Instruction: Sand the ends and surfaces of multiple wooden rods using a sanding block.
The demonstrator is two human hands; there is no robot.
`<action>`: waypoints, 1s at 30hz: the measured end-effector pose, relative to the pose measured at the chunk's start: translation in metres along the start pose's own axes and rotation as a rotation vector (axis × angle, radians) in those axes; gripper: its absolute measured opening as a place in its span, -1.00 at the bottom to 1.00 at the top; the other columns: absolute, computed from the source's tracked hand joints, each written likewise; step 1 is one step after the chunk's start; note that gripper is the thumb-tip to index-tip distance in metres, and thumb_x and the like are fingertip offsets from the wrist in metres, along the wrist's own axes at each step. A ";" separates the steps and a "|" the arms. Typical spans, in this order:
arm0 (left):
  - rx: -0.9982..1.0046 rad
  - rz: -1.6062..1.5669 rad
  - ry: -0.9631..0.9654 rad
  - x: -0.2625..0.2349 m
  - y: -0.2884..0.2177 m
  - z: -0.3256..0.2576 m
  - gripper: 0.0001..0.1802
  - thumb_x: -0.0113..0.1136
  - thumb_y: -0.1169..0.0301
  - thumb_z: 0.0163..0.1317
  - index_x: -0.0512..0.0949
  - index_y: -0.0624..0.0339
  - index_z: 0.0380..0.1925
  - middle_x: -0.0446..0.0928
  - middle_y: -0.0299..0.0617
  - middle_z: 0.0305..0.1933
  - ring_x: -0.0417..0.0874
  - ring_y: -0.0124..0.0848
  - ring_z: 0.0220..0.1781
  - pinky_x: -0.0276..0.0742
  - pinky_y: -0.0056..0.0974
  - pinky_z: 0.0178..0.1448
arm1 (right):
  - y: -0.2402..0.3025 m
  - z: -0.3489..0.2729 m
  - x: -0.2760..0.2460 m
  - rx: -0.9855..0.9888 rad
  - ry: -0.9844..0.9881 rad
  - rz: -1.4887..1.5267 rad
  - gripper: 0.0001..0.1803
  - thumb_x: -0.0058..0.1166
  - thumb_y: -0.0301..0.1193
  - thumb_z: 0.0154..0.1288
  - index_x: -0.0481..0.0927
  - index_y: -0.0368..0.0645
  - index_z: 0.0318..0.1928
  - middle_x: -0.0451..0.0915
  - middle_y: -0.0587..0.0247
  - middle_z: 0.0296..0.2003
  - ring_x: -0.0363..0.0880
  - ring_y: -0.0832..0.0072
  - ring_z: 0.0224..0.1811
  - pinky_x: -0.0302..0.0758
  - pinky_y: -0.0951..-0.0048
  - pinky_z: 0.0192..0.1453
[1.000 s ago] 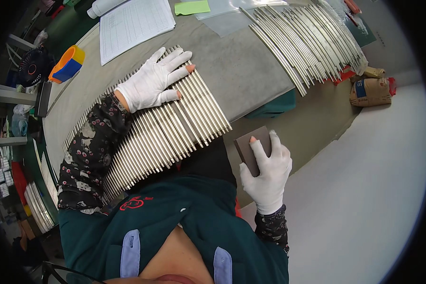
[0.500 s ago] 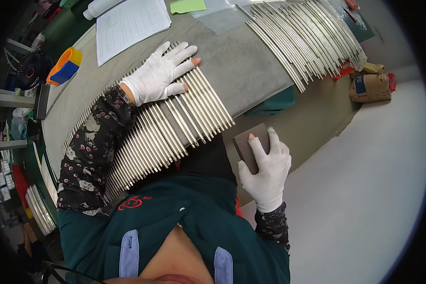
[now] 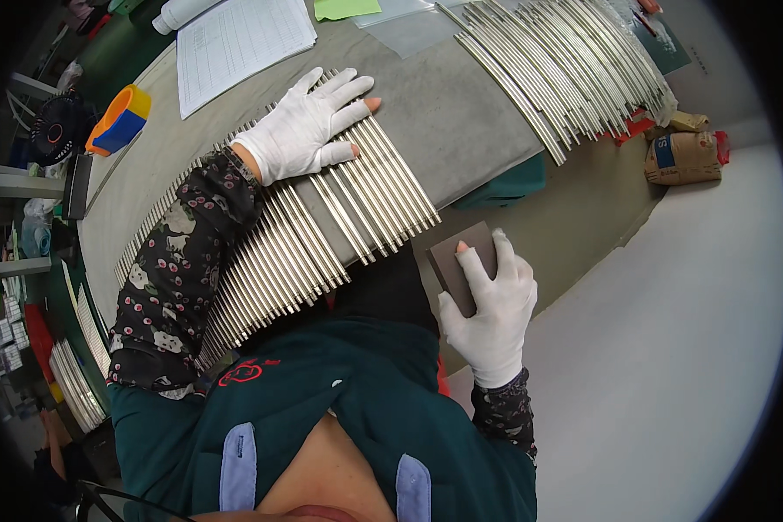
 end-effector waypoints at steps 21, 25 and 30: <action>-0.035 0.003 -0.027 0.001 -0.005 0.014 -0.32 -0.22 -0.13 0.38 0.28 0.04 0.34 0.20 -0.04 0.44 0.11 -0.09 0.51 -0.05 0.09 0.53 | 0.005 -0.002 -0.002 0.021 0.017 -0.015 -0.34 0.30 -0.38 -0.28 0.58 -0.01 0.03 0.37 -0.15 0.20 0.40 0.03 0.07 0.34 0.09 0.16; -0.041 0.001 -0.040 0.000 -0.005 0.010 -0.32 -0.18 -0.12 0.37 0.29 0.04 0.34 0.21 -0.05 0.44 0.12 -0.08 0.51 -0.03 0.10 0.52 | 0.005 0.000 -0.001 0.019 0.017 0.001 -0.34 0.29 -0.38 -0.29 0.58 -0.01 0.02 0.37 -0.15 0.20 0.41 0.02 0.06 0.34 0.10 0.16; -0.052 0.003 -0.036 -0.002 -0.006 0.004 -0.31 -0.18 -0.13 0.37 0.28 0.04 0.34 0.20 -0.05 0.44 0.13 -0.08 0.50 -0.02 0.10 0.52 | 0.008 0.003 -0.005 -0.007 0.006 -0.007 -0.34 0.28 -0.39 -0.28 0.57 -0.01 0.04 0.36 -0.16 0.21 0.40 0.02 0.06 0.35 0.10 0.14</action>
Point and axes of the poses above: each hand's wrist, its own z-axis towards the middle knuckle, its own x-axis out of the palm, y = z × x, the point moved 2 cm from there along z, towards the middle knuckle
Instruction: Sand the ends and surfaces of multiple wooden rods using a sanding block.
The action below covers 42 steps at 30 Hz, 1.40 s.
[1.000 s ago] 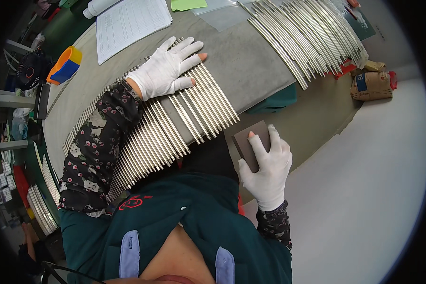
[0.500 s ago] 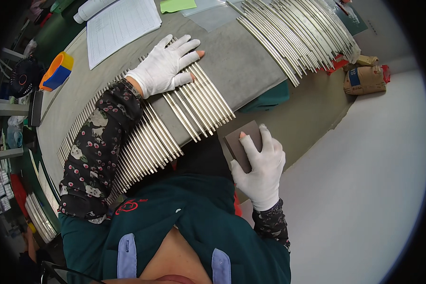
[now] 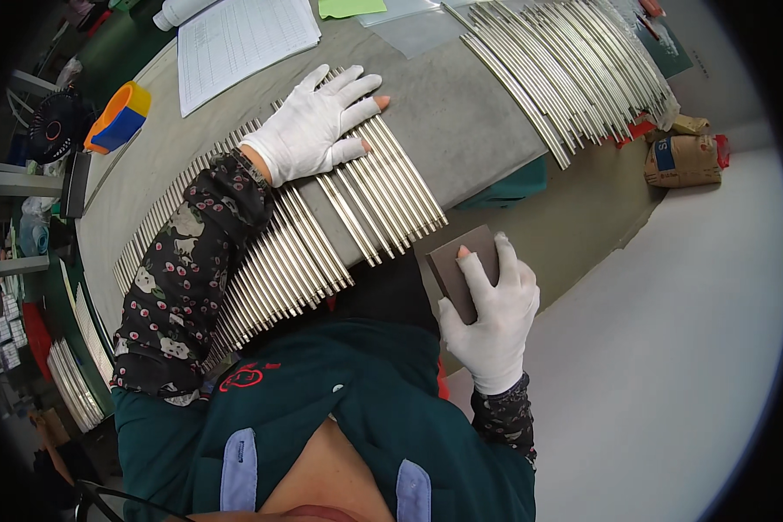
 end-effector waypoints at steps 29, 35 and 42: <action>-0.052 0.009 0.022 0.001 -0.008 0.006 -0.25 -0.15 -0.24 0.30 0.28 -0.04 0.35 0.21 -0.12 0.44 0.11 -0.07 0.51 -0.01 0.12 0.51 | 0.047 0.055 0.014 -0.258 0.040 -0.256 -0.39 0.32 -0.33 -0.14 0.55 0.02 0.06 0.34 -0.22 0.17 0.46 0.08 0.00 0.43 0.19 -0.12; -0.060 -0.006 0.025 0.007 -0.004 0.006 -0.25 -0.16 -0.24 0.30 0.29 -0.04 0.35 0.22 -0.10 0.44 0.10 -0.07 0.51 -0.01 0.12 0.51 | 0.041 0.044 0.002 -0.235 0.117 -0.244 -0.45 0.30 -0.34 -0.11 0.58 0.01 0.02 0.37 -0.21 0.17 0.46 0.10 0.00 0.40 0.16 -0.12; -0.042 0.012 0.014 0.004 -0.002 -0.001 -0.22 -0.22 -0.27 0.31 0.27 -0.03 0.36 0.19 -0.07 0.45 0.11 -0.03 0.50 -0.03 0.13 0.52 | 0.031 0.017 -0.021 -0.107 0.048 -0.159 -0.33 0.34 -0.39 -0.24 0.57 0.09 0.07 0.34 -0.15 0.22 0.39 0.10 0.09 0.30 0.20 0.04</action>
Point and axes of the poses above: each hand's wrist, its own z-axis towards the middle knuckle, its own x-axis out of the palm, y = z × x, the point moved 2 cm from there along z, towards the middle knuckle
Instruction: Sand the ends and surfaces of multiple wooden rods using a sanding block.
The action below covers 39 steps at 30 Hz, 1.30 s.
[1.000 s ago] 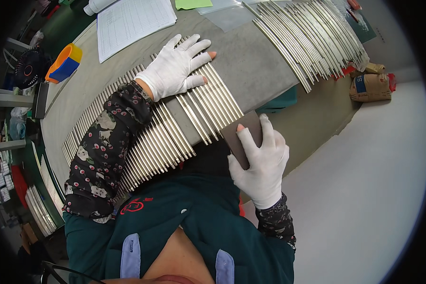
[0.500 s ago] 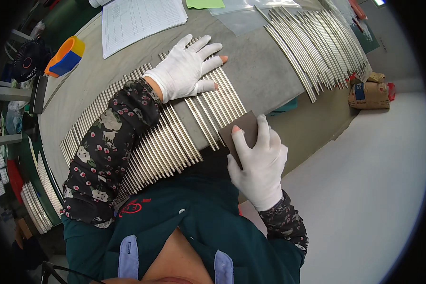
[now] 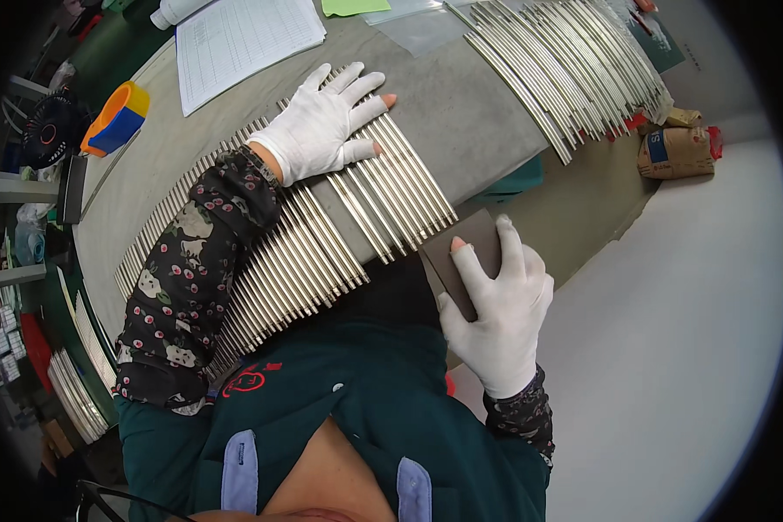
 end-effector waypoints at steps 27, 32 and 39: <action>-0.012 0.017 -0.004 0.000 0.000 -0.003 -0.22 -0.26 -0.28 0.32 0.26 -0.05 0.37 0.17 -0.07 0.47 0.08 -0.04 0.52 -0.06 0.12 0.53 | -0.003 0.010 -0.001 0.055 -0.055 0.001 -0.34 0.33 -0.40 -0.25 0.58 0.04 0.04 0.35 -0.13 0.21 0.38 0.06 0.10 0.30 0.14 0.12; -0.026 0.045 -0.008 -0.002 -0.002 -0.007 -0.24 -0.25 -0.27 0.32 0.26 -0.07 0.37 0.17 -0.09 0.47 0.09 -0.07 0.52 -0.04 0.09 0.53 | 0.007 0.004 0.009 -0.009 0.002 0.069 -0.31 0.34 -0.40 -0.25 0.56 0.06 0.08 0.33 -0.15 0.22 0.37 0.09 0.10 0.29 0.16 0.09; -0.024 0.047 -0.016 -0.003 -0.001 -0.016 -0.26 -0.18 -0.24 0.32 0.25 -0.08 0.36 0.17 -0.09 0.47 0.12 -0.06 0.51 -0.01 0.09 0.52 | 0.018 0.004 0.019 -0.026 0.029 0.097 -0.29 0.34 -0.39 -0.25 0.54 0.07 0.10 0.32 -0.13 0.24 0.36 0.11 0.11 0.25 0.18 0.11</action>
Point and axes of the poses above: each hand's wrist, its own z-axis towards the middle knuckle, its own x-axis out of the palm, y = z × x, the point moved 2 cm from there along z, towards the middle knuckle
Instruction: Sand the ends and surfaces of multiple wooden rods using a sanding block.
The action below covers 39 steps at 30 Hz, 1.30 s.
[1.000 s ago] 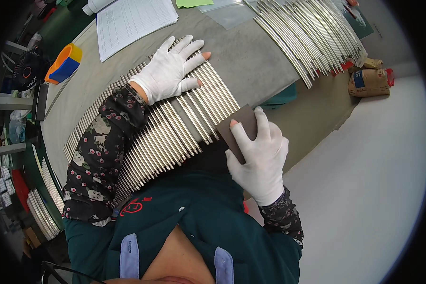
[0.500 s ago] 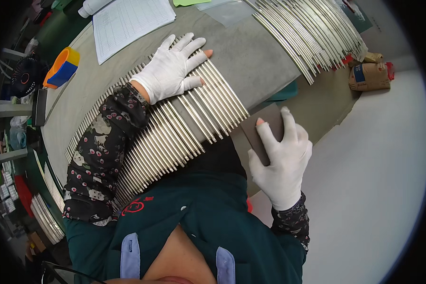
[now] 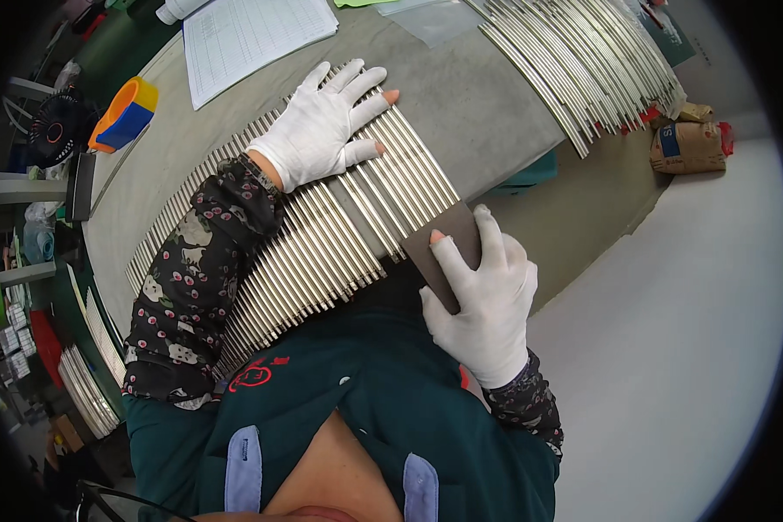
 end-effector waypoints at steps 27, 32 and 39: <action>-0.006 -0.039 0.043 0.002 -0.003 0.026 -0.28 -0.20 -0.17 0.36 0.25 -0.02 0.37 0.16 -0.08 0.48 0.05 -0.07 0.54 -0.08 0.12 0.53 | -0.044 0.000 0.001 0.181 -0.220 -0.103 -0.39 0.32 -0.38 -0.19 0.58 -0.01 0.04 0.38 -0.14 0.18 0.42 0.03 0.04 0.39 0.13 0.10; -0.035 -0.029 0.089 0.003 -0.009 0.050 -0.29 -0.23 -0.15 0.38 0.24 0.03 0.38 0.13 -0.08 0.49 0.03 -0.07 0.54 -0.09 0.13 0.53 | -0.051 -0.016 0.001 0.251 -0.198 -0.084 -0.38 0.33 -0.39 -0.19 0.57 -0.03 0.04 0.38 -0.15 0.19 0.41 0.02 0.04 0.38 0.10 0.11; -0.077 -0.021 0.119 0.003 -0.016 0.074 -0.28 -0.23 -0.14 0.38 0.22 0.07 0.39 0.07 -0.08 0.52 0.02 -0.09 0.55 -0.09 0.18 0.51 | -0.063 -0.029 0.006 0.269 -0.195 -0.049 -0.37 0.32 -0.38 -0.19 0.57 -0.03 0.05 0.37 -0.18 0.18 0.41 0.01 0.03 0.38 0.10 0.11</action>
Point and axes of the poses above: each hand's wrist, its own z-axis towards the middle knuckle, its own x-axis out of the palm, y = z × x, the point moved 2 cm from there along z, towards the middle knuckle
